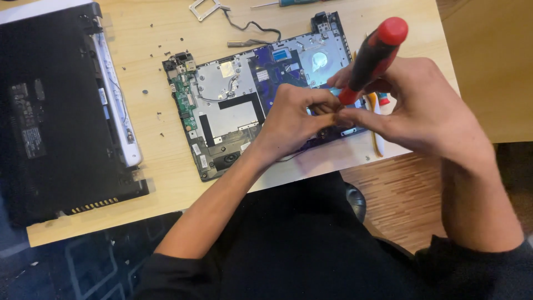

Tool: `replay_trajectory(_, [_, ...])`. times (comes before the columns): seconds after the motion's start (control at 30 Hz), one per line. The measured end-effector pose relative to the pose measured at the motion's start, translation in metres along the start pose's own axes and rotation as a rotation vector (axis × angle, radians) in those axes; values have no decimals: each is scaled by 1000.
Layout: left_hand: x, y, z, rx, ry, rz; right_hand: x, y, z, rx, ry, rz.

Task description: Disassembling a laptop by removing internal screws and extracting the motherboard for cleaning and repair.

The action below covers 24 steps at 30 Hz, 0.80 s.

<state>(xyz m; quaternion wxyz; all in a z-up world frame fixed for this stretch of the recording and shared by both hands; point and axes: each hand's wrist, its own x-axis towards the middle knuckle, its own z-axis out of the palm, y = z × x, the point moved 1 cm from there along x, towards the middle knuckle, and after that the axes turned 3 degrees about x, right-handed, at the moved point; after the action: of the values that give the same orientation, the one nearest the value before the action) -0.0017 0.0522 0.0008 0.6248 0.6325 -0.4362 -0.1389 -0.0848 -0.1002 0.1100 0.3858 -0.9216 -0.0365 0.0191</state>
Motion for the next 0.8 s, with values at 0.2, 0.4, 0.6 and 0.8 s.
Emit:
replay_trajectory(0.2, [3,-6,19,134,64,57,-16,-15,15,48,291,-9])
replay_trajectory(0.4, [-7,27,-31,161,-252,123,-27,-50,2,155,282,-161])
replay_trajectory(0.6, [-70,81,-102,263,-146,7,8,-101,26,140,34,-240])
replay_trajectory(0.8, [-119,67,-112,289,115,-124,34,-104,69,27,9,-463])
